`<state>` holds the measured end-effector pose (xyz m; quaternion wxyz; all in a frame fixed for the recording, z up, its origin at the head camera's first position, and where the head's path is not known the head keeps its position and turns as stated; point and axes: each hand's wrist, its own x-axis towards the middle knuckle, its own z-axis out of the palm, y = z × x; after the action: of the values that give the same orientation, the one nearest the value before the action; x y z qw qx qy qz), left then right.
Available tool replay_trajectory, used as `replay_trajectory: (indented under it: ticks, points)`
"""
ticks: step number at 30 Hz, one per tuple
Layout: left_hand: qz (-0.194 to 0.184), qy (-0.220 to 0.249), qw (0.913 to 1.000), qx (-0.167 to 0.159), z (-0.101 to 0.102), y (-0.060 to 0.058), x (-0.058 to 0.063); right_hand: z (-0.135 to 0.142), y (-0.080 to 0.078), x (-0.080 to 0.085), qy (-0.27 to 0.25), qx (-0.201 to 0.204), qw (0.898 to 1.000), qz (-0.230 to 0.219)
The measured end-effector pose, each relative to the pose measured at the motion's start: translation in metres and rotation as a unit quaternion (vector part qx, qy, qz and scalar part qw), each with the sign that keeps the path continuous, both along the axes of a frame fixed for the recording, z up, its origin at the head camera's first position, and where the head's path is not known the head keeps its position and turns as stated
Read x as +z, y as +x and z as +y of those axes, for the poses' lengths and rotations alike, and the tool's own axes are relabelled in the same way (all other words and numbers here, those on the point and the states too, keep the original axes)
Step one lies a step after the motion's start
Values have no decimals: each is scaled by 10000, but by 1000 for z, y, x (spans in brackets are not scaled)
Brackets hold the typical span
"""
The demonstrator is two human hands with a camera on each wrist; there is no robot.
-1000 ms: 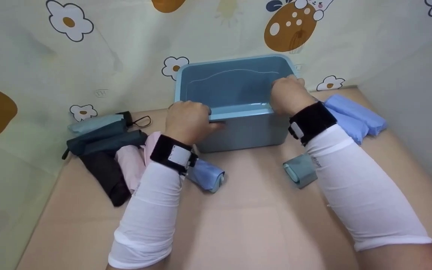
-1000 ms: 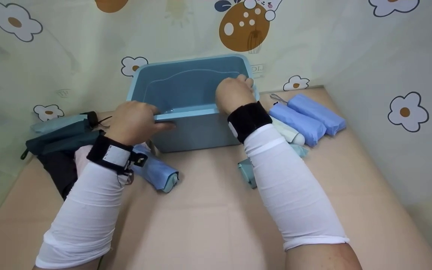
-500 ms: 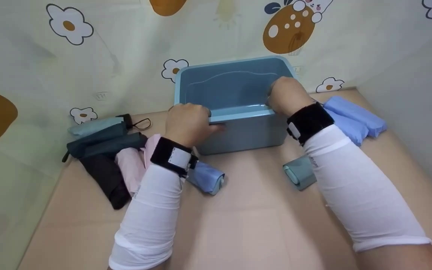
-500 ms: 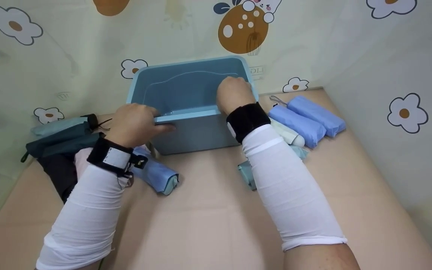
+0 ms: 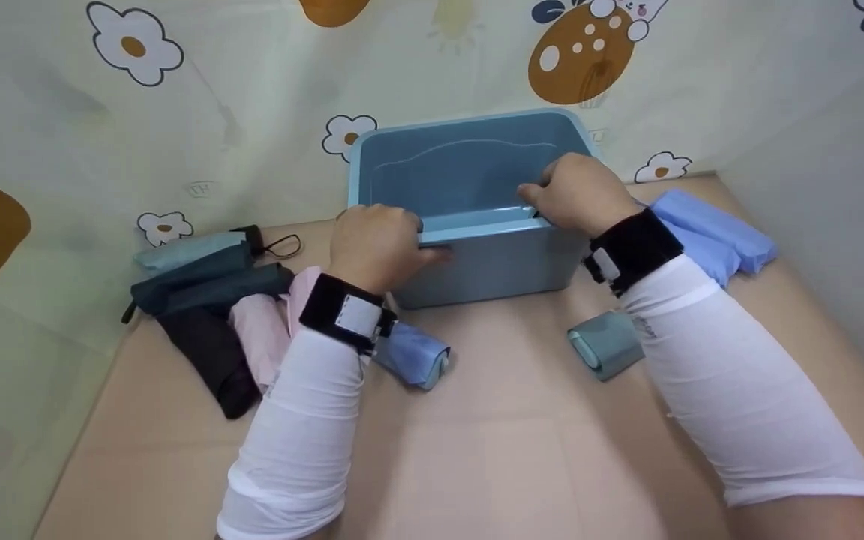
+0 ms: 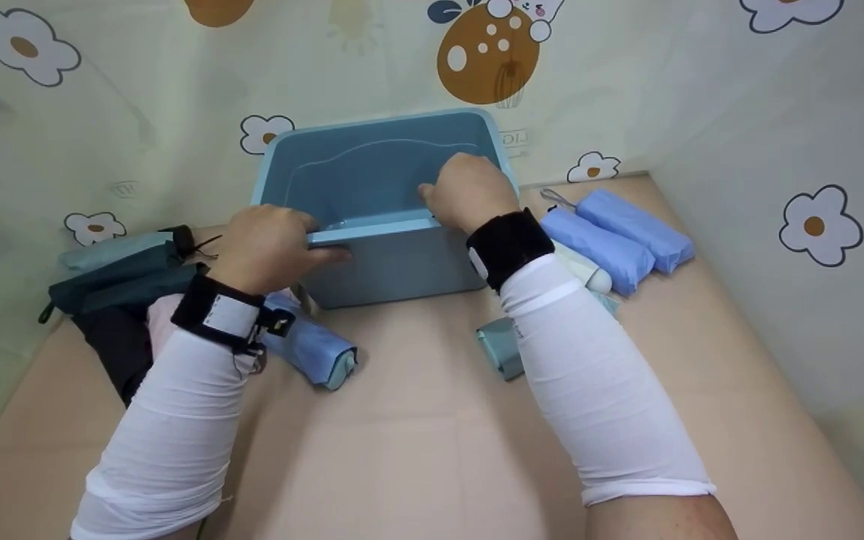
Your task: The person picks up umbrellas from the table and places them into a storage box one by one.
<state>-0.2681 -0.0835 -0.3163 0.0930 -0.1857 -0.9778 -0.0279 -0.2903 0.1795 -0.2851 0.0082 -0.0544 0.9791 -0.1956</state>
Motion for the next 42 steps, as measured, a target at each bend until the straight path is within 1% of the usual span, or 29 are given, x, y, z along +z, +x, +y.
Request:
replay_trajectory:
  ticks: [4,8,10,15,17,20,23,26,29,32,35,36,38,40,42]
  points:
    - [-45,-36,10000,-3,2,0,0,3,4,-1,-199,-10,9997,101]
    - [-92,-31,10000,-9,2,0,0,5,8,-3,-433,-54,9985,324]
    - [-88,-16,10000,-18,2,1,0,7,9,-5,-476,17,9981,400]
    - [-3,39,10000,-24,1,2,0,11,10,-7,-501,389,9961,619]
    - [11,68,10000,-15,1,2,0,13,12,-5,-540,538,9957,532]
    - [15,71,10000,-3,1,2,-1,12,13,-2,-387,748,9964,58]
    - [17,57,10000,26,0,2,-1,8,13,1,70,879,9950,-479]
    - [54,36,10000,6,0,2,-1,4,12,2,532,857,9920,-764]
    - [52,19,10000,-20,1,2,0,2,12,0,697,718,9921,-760]
    - [47,13,10000,-11,0,2,0,1,13,-3,604,604,9953,-466]
    - [42,49,10000,1,-1,2,0,1,14,-8,361,609,9975,-15]
    - [49,54,10000,-4,-1,2,0,2,15,-10,189,637,9977,162]
    - [70,45,10000,-9,-1,2,0,5,17,-12,-344,665,9959,504]
    - [100,41,9999,-21,-1,1,-1,11,20,-12,-1104,675,9887,751]
    - [140,41,9999,-13,-1,1,-1,20,24,-12,-1872,685,9751,974]
